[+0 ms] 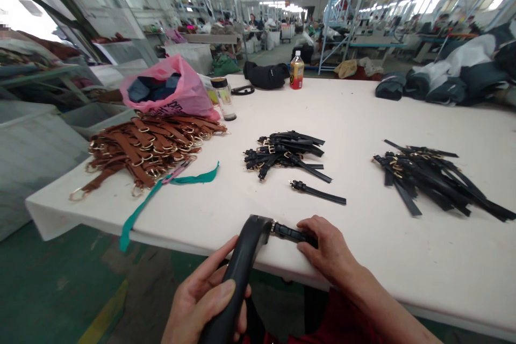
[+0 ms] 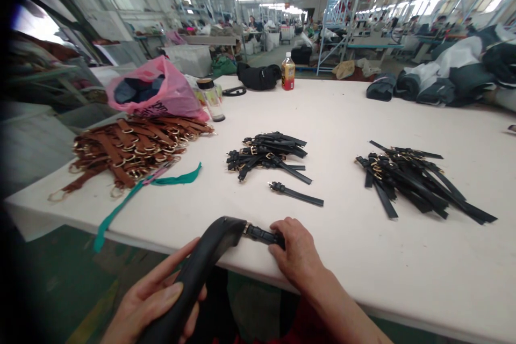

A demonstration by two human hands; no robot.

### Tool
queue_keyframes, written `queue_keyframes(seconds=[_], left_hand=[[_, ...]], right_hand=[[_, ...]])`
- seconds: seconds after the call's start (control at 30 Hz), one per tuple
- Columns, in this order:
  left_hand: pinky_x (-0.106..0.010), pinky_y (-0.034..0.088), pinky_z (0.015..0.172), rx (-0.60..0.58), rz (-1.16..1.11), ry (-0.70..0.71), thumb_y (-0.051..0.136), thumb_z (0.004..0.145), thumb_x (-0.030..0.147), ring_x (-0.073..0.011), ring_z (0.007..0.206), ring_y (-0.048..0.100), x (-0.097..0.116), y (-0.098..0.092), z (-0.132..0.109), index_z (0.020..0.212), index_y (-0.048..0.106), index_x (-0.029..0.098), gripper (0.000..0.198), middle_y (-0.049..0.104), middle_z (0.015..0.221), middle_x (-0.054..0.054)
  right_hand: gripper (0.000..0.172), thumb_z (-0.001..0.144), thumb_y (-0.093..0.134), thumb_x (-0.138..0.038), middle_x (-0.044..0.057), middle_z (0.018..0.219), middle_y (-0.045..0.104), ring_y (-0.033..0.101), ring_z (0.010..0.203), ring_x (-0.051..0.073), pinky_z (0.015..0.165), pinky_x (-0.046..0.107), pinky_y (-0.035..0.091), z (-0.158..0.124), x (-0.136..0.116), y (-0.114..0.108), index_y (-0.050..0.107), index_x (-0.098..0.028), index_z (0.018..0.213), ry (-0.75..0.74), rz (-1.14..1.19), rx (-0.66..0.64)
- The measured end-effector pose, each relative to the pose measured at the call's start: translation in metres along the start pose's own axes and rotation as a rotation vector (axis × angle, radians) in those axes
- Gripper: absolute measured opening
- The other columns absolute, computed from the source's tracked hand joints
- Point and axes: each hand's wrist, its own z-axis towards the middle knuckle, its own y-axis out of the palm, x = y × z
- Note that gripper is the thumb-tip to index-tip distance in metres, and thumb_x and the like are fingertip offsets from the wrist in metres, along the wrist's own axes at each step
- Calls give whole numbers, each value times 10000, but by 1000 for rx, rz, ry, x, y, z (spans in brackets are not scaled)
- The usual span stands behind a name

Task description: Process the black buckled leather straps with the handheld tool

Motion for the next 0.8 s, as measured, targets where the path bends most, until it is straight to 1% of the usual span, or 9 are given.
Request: queue_keyframes(seconds=[0.1,0.17,0.3,0.4,0.53,0.6,0.7,0.8], left_hand=[[-252,443,322,-69,-4,-15,661,718,269,-192,364,606,-2,8,2,1326,409,156,667,698,652,-67],[-244,439,322,-113,18,-22,662,716,262,-190,365,611,-4,14,7,1302,450,166,631,691,646,-56],[-243,439,336,-116,52,-2,640,737,262,-181,380,610,-3,22,19,1310,438,156,617,669,632,-33],[-244,442,344,-84,65,16,641,740,270,-175,391,606,-2,19,20,1328,403,132,649,671,650,-41],[-255,451,331,-70,45,-5,655,724,274,-192,384,611,-7,7,13,1355,343,122,720,686,654,-54],[-257,452,322,-80,21,-4,651,727,273,-198,376,612,-11,3,11,1350,352,133,705,691,652,-58],[-256,453,316,-80,-7,-7,665,715,280,-199,371,613,-14,1,11,1326,408,164,673,695,654,-57],[-252,453,312,-70,-17,-10,681,703,287,-194,363,611,-14,2,13,1312,439,178,665,694,640,-52]], right_hand=[[293,656,590,-103,17,835,581,513,794,176,720,301,399,-1,0,2,572,-207,930,13,7,29],[266,656,590,-107,10,822,574,509,773,169,704,294,397,-2,0,4,562,-207,901,13,12,47],[209,661,599,-121,2,784,559,500,740,162,676,285,391,-3,3,7,551,-206,846,5,5,64],[241,673,609,-131,9,815,568,511,762,165,694,289,401,-5,5,8,552,-206,894,7,17,76],[298,705,643,-212,36,892,567,513,833,186,736,307,404,-9,3,1,553,-201,989,-8,-37,78],[238,719,649,-253,39,873,565,507,836,198,727,315,392,-11,2,-3,576,-207,941,-10,-116,50],[116,739,641,-277,34,810,567,501,796,206,691,322,363,-11,-2,-8,604,-225,836,-26,-252,-2],[105,767,623,-309,44,800,581,501,752,207,674,331,340,-8,-9,-9,623,-236,841,-59,-375,-12]])
